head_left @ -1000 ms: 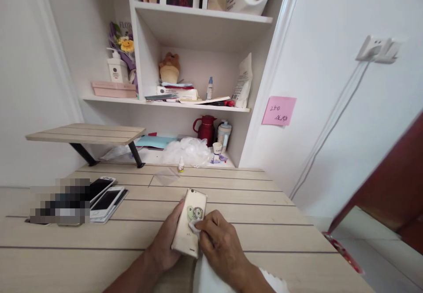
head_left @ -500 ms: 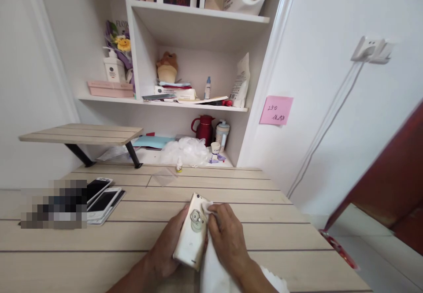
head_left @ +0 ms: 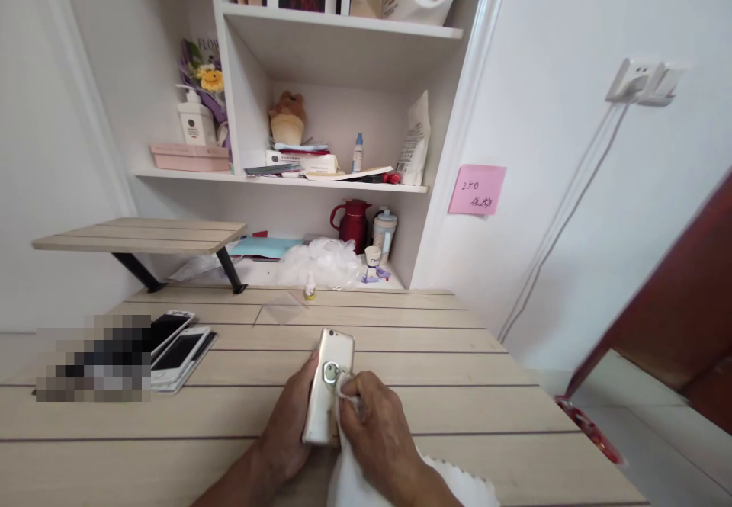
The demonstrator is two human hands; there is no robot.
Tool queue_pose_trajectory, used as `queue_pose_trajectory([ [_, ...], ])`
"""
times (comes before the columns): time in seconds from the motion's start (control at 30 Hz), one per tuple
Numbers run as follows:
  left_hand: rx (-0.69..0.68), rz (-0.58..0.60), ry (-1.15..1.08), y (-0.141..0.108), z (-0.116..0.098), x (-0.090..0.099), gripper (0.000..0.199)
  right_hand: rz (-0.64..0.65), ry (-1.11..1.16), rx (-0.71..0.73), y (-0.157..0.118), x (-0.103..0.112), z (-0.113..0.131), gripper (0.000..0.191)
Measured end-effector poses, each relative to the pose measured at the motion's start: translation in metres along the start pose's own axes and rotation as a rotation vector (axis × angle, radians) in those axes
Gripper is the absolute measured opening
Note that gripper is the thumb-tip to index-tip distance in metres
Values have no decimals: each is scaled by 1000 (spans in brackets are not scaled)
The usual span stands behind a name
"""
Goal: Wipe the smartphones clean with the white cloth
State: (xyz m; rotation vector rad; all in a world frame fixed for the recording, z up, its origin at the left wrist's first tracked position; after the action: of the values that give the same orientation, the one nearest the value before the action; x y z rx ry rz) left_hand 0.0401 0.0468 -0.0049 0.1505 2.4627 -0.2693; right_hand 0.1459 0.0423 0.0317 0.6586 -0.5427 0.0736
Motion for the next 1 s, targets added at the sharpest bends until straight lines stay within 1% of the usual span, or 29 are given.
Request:
queue_pose_trajectory([
  [0.13, 6, 38, 68, -2, -1, -10, 37, -115, -17, -72, 5, 17, -9, 9],
  [0.2, 11, 57, 85, -3, -1, -14, 39, -156, -28, -103, 5, 23, -12, 9],
  [0.27, 0, 40, 87, -3, -2, -11, 37, -140, -32, -101, 4, 20, -12, 8],
  [0.4, -48, -25, 54, -2, -4, -1, 33, -42, -9, -50, 2, 5, -7, 9],
  [0.43, -47, -29, 54, -2, -3, -1, 32, -43, -8, -55, 2, 4, -7, 9],
  [0.57, -39, -20, 68, -1, -1, -4, 35, -126, -20, -119, 1, 12, -11, 9],
  [0.6, -43, -28, 56, -1, -1, -4, 34, -129, -11, -119, 1, 11, -10, 9],
  [0.77, -24, -87, -31, 0, 1, 4, 32, -27, 64, -23, -2, -2, 4, 10],
  [0.9, -4, -69, -50, 1, 3, 3, 31, -111, -11, -62, -2, 8, 0, 10],
  [0.93, -3, -64, -46, 1, 3, 2, 31, -110, -16, -64, -2, 9, 0, 10],
  [1.0, 6, -72, -44, 1, 2, 1, 31, -36, 25, -23, -2, 3, 5, 10],
])
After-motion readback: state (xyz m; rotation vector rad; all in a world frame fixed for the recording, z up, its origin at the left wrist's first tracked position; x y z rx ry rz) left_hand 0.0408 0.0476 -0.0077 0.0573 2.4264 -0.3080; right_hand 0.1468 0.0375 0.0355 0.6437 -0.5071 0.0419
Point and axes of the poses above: each hand's wrist, its own y-axis towards the middle knuckle, its own x-axis out of the back of the hand, z = x × y, the point moved 9 cm from there along y, towards the middle knuckle, and after that the axes turned 4 degrees about y, right-handed, at the moved point
